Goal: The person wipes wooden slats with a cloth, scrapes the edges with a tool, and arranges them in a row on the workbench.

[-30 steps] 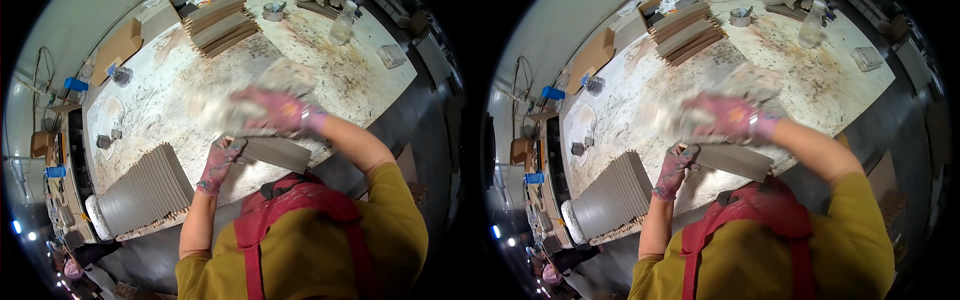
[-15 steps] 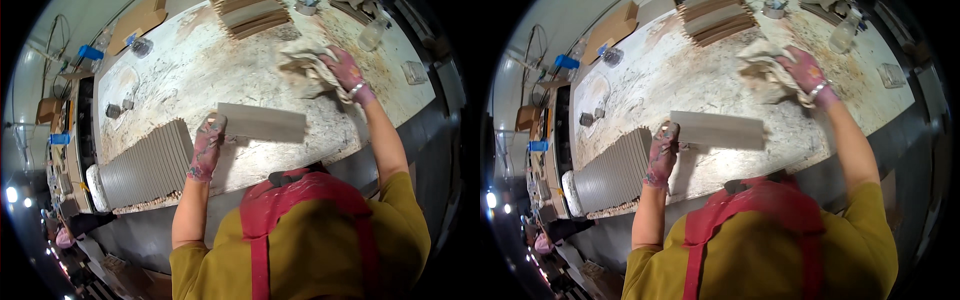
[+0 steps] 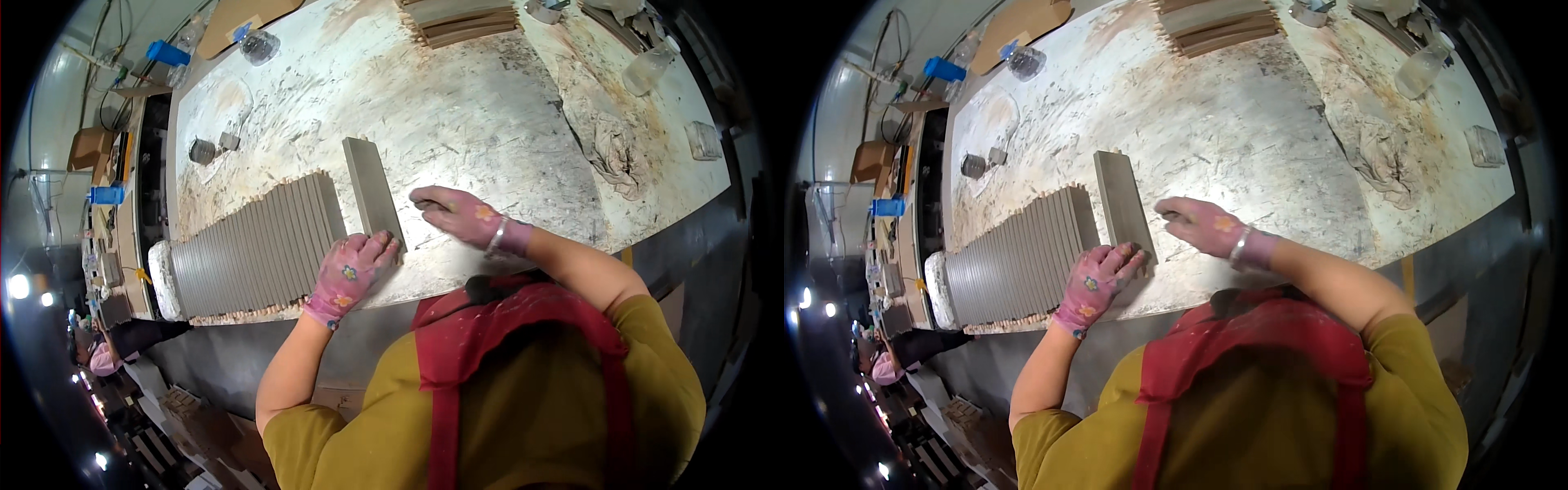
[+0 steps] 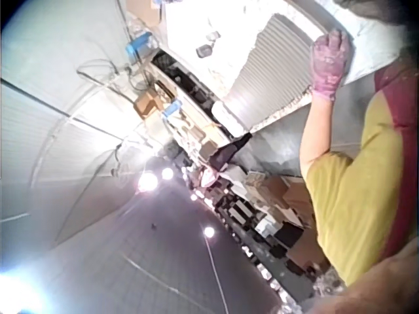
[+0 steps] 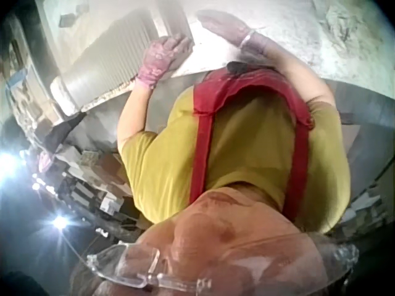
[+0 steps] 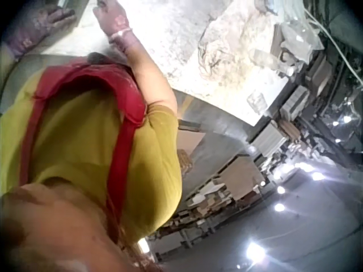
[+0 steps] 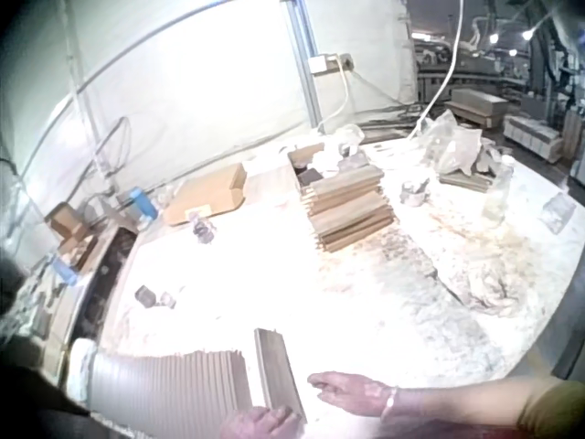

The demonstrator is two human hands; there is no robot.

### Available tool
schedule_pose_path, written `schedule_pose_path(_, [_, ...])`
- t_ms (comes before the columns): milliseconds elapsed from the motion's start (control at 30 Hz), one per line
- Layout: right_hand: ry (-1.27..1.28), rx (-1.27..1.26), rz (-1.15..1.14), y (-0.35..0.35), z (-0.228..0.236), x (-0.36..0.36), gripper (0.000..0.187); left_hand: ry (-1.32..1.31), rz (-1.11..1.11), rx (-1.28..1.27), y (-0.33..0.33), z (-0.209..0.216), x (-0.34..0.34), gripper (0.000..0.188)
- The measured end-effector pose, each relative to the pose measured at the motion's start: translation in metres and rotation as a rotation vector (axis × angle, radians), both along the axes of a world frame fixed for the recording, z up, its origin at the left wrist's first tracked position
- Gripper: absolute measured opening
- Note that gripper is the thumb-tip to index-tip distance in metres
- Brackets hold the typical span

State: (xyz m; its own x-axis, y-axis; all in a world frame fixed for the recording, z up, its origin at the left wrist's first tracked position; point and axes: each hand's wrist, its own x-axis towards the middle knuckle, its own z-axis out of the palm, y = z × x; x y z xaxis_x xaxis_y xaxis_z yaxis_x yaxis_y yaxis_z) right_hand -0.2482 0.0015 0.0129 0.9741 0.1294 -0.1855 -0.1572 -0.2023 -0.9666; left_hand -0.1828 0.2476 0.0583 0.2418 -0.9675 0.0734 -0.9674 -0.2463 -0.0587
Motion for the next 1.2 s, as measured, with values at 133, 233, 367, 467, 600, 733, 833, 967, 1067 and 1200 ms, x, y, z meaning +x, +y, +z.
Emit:
schedule_pose_path(133, [-0.139,-0.200,0.147,0.054,-0.021,0.043,0.052,0.086,0.105,0.029,0.012,0.014,-0.009,0.038])
schedule_pose_path(233, [-0.141,-0.262,0.287,0.100,-0.040,0.058,0.061,0.267,0.323,0.299,0.021,0.046,-0.012,0.037])
schedule_pose_path(367, [-0.147,-0.356,0.248,0.097,-0.038,0.053,0.063,0.413,0.421,-0.005,0.026,0.066,0.014,0.036])
schedule_pose_path(467, [-0.169,-0.332,0.298,0.097,-0.030,0.051,0.062,0.319,0.585,-0.175,0.026,0.055,0.037,0.035])
schedule_pose_path(600, [-0.183,-0.205,0.346,0.083,-0.038,0.038,0.053,0.165,0.653,-0.140,0.001,0.022,0.067,0.048])
schedule_pose_path(733, [-0.208,-0.140,0.277,0.023,-0.019,0.009,0.040,0.144,0.752,-0.220,-0.012,0.001,0.108,0.054])
schedule_pose_path(833, [-0.229,-0.299,0.058,-0.049,0.003,-0.017,0.037,0.131,0.621,-0.291,-0.043,0.006,0.130,0.054])
schedule_pose_path(967, [-0.442,-1.094,-0.589,-0.167,0.012,-0.067,0.045,0.244,0.451,-0.384,-0.105,0.013,0.167,0.051])
schedule_pose_path(1067, [-0.284,-1.250,-0.776,-0.222,0.021,-0.090,0.052,0.361,0.346,-0.433,-0.176,0.000,0.203,0.066])
schedule_pose_path(1200, [-0.112,-1.422,-0.679,-0.246,-0.056,-0.122,0.058,0.363,0.382,-0.535,-0.283,-0.019,0.231,0.076])
